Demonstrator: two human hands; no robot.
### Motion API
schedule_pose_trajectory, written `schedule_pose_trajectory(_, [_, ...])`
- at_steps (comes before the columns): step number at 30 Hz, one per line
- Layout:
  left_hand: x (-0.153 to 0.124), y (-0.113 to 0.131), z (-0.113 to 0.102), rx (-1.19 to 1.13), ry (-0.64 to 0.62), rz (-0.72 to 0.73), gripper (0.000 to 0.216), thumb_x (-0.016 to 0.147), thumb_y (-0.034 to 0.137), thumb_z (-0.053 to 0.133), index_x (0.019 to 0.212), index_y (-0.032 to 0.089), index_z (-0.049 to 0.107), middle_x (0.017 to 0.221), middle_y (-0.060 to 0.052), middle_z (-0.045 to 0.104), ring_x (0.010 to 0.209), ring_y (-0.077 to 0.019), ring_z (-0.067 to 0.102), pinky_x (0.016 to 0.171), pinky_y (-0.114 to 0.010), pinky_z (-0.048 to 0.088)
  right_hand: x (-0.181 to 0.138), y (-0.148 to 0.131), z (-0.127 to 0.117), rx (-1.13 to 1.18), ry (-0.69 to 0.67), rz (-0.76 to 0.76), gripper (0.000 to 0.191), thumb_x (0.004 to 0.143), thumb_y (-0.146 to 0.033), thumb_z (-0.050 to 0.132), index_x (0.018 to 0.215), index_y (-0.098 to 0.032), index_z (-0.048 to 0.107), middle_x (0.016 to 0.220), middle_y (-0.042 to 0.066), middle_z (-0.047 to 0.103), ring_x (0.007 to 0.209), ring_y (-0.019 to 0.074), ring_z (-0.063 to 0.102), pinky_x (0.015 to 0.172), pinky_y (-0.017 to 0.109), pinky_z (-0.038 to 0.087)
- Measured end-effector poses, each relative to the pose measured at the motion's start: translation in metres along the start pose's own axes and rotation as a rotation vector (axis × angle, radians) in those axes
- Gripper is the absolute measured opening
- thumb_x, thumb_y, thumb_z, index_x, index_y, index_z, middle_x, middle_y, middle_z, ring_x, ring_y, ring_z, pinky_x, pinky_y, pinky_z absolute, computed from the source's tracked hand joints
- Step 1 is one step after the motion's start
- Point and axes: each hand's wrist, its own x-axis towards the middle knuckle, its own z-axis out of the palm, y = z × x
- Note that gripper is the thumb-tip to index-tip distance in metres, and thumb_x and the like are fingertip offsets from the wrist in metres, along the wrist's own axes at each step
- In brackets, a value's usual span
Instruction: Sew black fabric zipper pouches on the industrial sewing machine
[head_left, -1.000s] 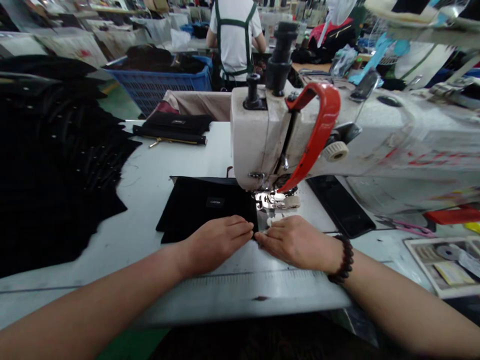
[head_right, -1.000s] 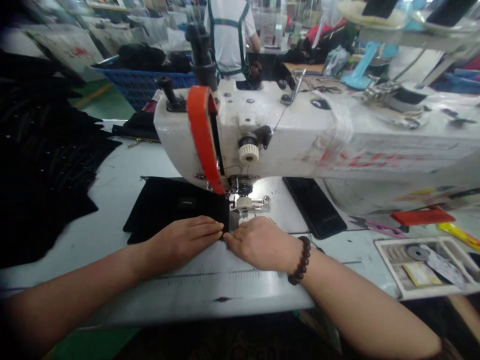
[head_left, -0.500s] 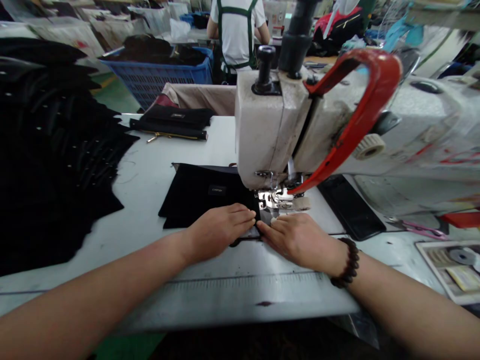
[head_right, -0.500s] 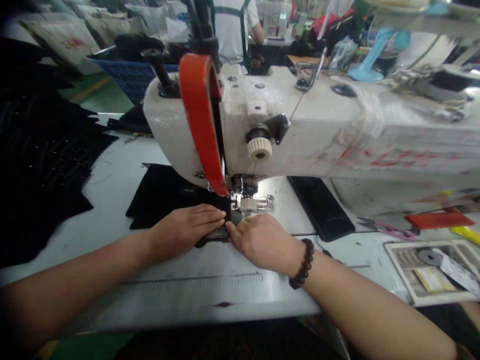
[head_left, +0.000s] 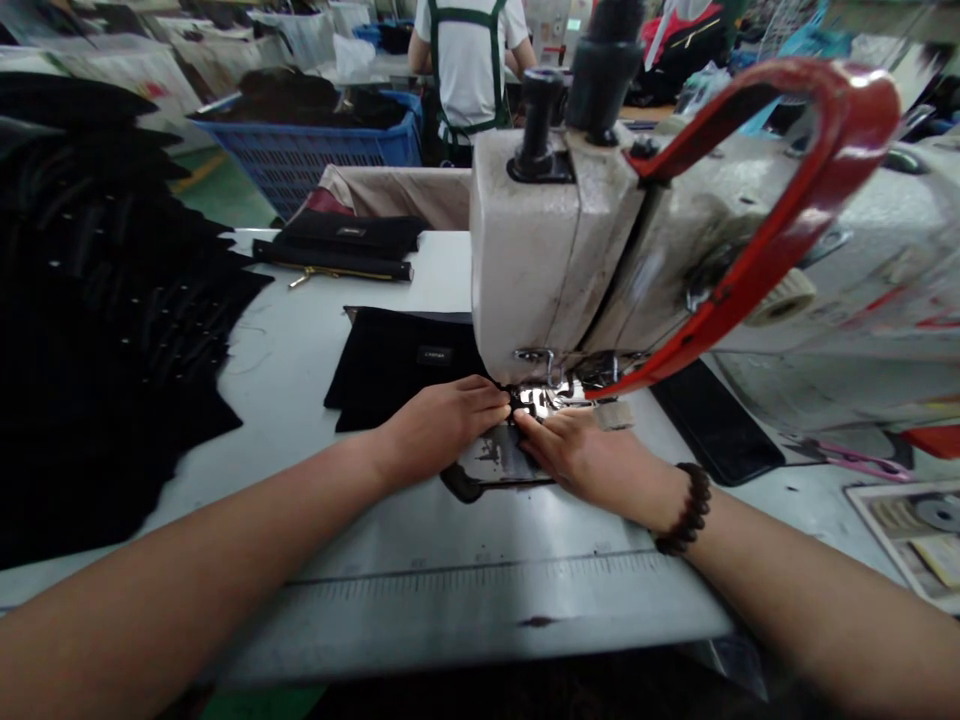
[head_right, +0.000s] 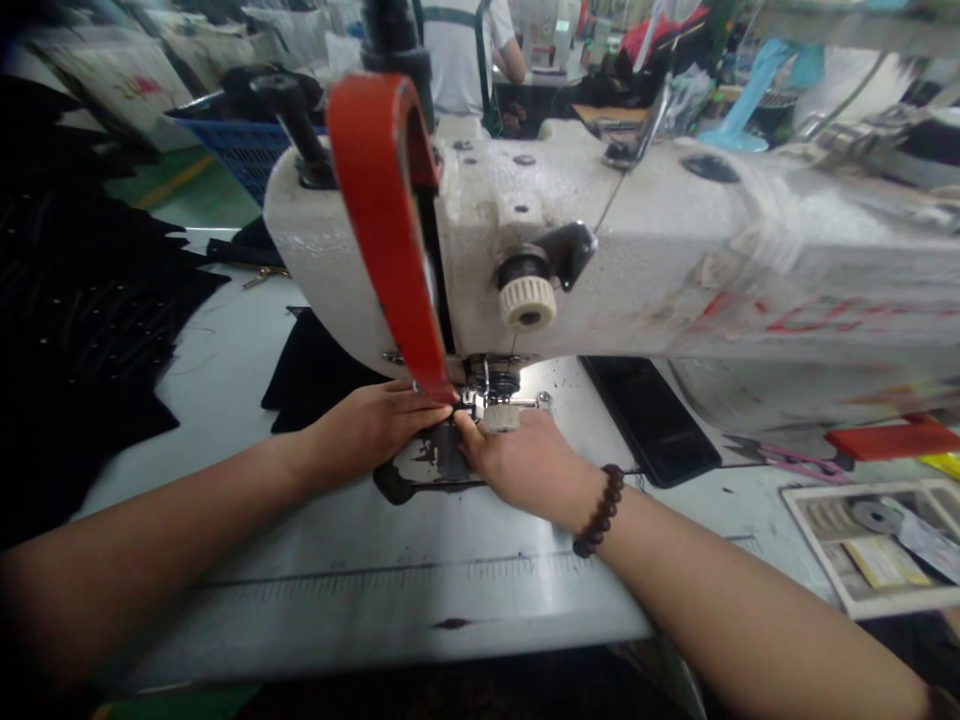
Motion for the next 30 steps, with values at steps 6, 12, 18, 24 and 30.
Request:
schedule_pose_trajectory(6, [0.004, -0.003, 0.003, 0.019, 0.041, -0.079, 0.021, 0.086, 0.009, 0.040, 0.097, 0.013, 0.058, 0.100, -0.003, 0.063, 0.097, -0.0146, 0.056, 0.087, -0.024, 0.044, -0.002, 0.002, 0.009, -0.011, 0.039, 0.000, 0.031, 0.093, -0.025, 0.033, 0.110, -0.009, 0.054, 0.072, 0.006, 0.062, 0.061, 0.0162, 0.054, 0.051, 0.029, 0.031])
schedule_pose_trajectory(12, [0.006, -0.005, 0.002, 0.007, 0.049, -0.100, 0.022, 0.085, 0.007, 0.038, 0.091, 0.013, 0.058, 0.096, -0.004, 0.063, 0.102, -0.0152, 0.053, 0.087, -0.023, 0.043, -0.001, 0.002, 0.009, 0.011, 0.039, 0.018, 0.028, 0.092, -0.027, 0.035, 0.105, -0.011, 0.055, 0.069, 0.005, 0.061, 0.059, 0.0150, 0.052, 0.049, 0.029, 0.027])
schedule_pose_trajectory(18, [0.007, -0.005, 0.000, -0.007, 0.047, -0.135, 0.027, 0.087, 0.007, 0.035, 0.099, 0.014, 0.058, 0.103, -0.004, 0.062, 0.107, -0.0160, 0.051, 0.089, -0.024, 0.042, -0.001, 0.002, 0.007, 0.019, 0.058, 0.023, 0.027, 0.092, -0.027, 0.034, 0.101, -0.012, 0.055, 0.068, 0.004, 0.061, 0.056, 0.0140, 0.051, 0.048, 0.029, 0.024])
schedule_pose_trajectory(24, [0.008, -0.005, 0.002, -0.019, 0.030, -0.160, 0.024, 0.085, 0.008, 0.040, 0.098, 0.014, 0.060, 0.103, -0.005, 0.063, 0.105, -0.0177, 0.052, 0.088, -0.026, 0.044, -0.002, 0.003, 0.010, 0.025, 0.034, 0.018, 0.029, 0.092, -0.027, 0.035, 0.107, -0.011, 0.054, 0.070, 0.005, 0.062, 0.059, 0.0146, 0.052, 0.048, 0.028, 0.025])
schedule_pose_trajectory(30, [0.011, -0.014, -0.005, -0.119, 0.036, -0.152, 0.025, 0.086, 0.011, 0.040, 0.099, 0.013, 0.061, 0.105, -0.006, 0.063, 0.103, -0.0178, 0.054, 0.088, -0.028, 0.044, -0.002, 0.004, 0.015, 0.009, 0.047, 0.013, 0.031, 0.092, -0.029, 0.035, 0.109, -0.011, 0.055, 0.066, 0.004, 0.062, 0.058, 0.0151, 0.053, 0.048, 0.028, 0.026])
